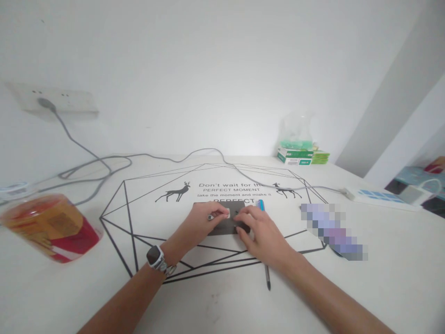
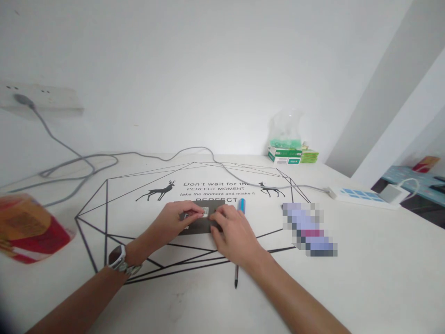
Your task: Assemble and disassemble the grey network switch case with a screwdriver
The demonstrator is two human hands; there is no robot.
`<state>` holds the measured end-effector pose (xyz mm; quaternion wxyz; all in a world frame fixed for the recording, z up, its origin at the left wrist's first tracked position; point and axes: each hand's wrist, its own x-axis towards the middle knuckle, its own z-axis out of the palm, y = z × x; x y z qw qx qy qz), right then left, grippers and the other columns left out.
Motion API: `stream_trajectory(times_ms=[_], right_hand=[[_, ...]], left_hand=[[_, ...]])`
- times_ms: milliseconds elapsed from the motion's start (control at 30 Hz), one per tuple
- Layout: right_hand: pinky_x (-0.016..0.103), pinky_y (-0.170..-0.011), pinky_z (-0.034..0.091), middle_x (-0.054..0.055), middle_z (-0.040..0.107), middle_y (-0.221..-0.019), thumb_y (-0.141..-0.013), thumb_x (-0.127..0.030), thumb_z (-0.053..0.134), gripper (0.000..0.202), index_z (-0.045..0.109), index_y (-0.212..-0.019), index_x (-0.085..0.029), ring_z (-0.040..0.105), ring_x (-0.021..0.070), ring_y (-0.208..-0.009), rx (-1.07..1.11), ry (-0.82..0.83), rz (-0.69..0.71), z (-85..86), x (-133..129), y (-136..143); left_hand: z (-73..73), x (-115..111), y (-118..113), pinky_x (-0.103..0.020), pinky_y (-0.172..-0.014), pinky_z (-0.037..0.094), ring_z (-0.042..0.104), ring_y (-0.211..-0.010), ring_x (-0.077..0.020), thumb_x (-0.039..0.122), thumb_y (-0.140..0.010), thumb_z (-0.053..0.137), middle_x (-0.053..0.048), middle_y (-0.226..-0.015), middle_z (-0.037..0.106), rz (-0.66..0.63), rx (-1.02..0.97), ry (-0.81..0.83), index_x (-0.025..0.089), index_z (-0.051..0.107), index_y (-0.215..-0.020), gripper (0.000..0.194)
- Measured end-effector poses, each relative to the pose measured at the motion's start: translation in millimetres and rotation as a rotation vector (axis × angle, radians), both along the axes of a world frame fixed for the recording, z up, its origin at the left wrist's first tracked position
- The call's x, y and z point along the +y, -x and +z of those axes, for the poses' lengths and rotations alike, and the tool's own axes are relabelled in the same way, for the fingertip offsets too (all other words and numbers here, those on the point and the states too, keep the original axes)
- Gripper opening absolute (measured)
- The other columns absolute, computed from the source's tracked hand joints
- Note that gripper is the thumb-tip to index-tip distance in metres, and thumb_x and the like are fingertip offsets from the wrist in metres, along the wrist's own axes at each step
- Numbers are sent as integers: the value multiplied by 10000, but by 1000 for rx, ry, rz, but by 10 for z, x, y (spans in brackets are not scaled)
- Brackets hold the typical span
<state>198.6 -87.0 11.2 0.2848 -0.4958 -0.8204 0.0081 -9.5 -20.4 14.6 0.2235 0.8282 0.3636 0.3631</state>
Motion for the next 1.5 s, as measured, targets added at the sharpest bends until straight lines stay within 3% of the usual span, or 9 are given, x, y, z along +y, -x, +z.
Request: stream_trajectory(times_ms=[167,367,533,667,833,933,1000,1200,1500], right_hand=[[340,-601,397,74,662,-669,-882,-330,555,254,599,-660,-212,643,252,-665,-124,299,-483,175,-121,-150],[322,-555,318,95,648,-654,-763,-316,668,251,528,-583,-210,584,222,-583,-147,543,-490,142,-121,-252],[251,-448,242,-42,463,-441,-793,-279,651,250,520,-595,-201,353,87,-398,528,768,-344,163,-30,-325],[192,-374,134,-96,434,-455,-756,-411,745,324,501,-698,-206,235,39,-373,1180,882,-65,235,-33,-323],[160,-337,318,-59,616,-632,-684,-465,874,421,579,-762,-175,335,3,-343,1412,773,100,246,-59,-229],[202,-466,529,-13,683,-689,-688,-450,891,415,591,-777,-177,644,107,-523,1432,719,126,204,-42,-202],[246,-557,593,18,726,-725,-686,-445,897,418,596,-809,-182,745,185,-690,1442,672,132,171,-26,-199],[318,-701,639,70,806,-945,-752,-442,850,384,608,-924,-198,785,218,-801,1428,470,107,106,-17,-173],[361,-756,654,72,813,-941,-767,-457,834,364,606,-905,-209,790,230,-840,1367,354,85,81,-51,-73]], left_hand=[[-2,-22,-29,-255,-665,465,596,-681,-145,323,-925,622,0,-739,688,31,22,5,193,684,-809,185],[-55,-48,-79,-274,-656,401,503,-710,-147,311,-1000,454,-6,-823,570,-21,65,-68,199,543,-812,236],[-88,-105,-133,-306,-658,353,464,-694,-165,371,-1019,360,14,-742,499,19,44,26,220,433,-791,283],[-120,-142,-183,-314,-630,325,439,-663,-171,430,-1011,312,23,-691,460,73,-45,162,234,382,-752,333],[-144,-158,-233,-321,-648,333,447,-680,-177,477,-1008,296,15,-683,469,89,-149,228,236,383,-720,385],[-117,-185,-262,-324,-650,341,454,-679,-179,492,-994,294,9,-680,483,106,-157,251,237,381,-704,396],[-91,-210,-280,-322,-643,346,455,-672,-179,501,-978,294,7,-677,488,116,-144,260,239,380,-697,394],[-50,-263,-321,-308,-605,340,438,-639,-172,490,-968,293,12,-647,467,112,-110,257,243,347,-683,381],[-38,-279,-330,-305,-582,339,443,-611,-167,461,-977,283,18,-626,460,111,-82,233,245,340,-675,376]])
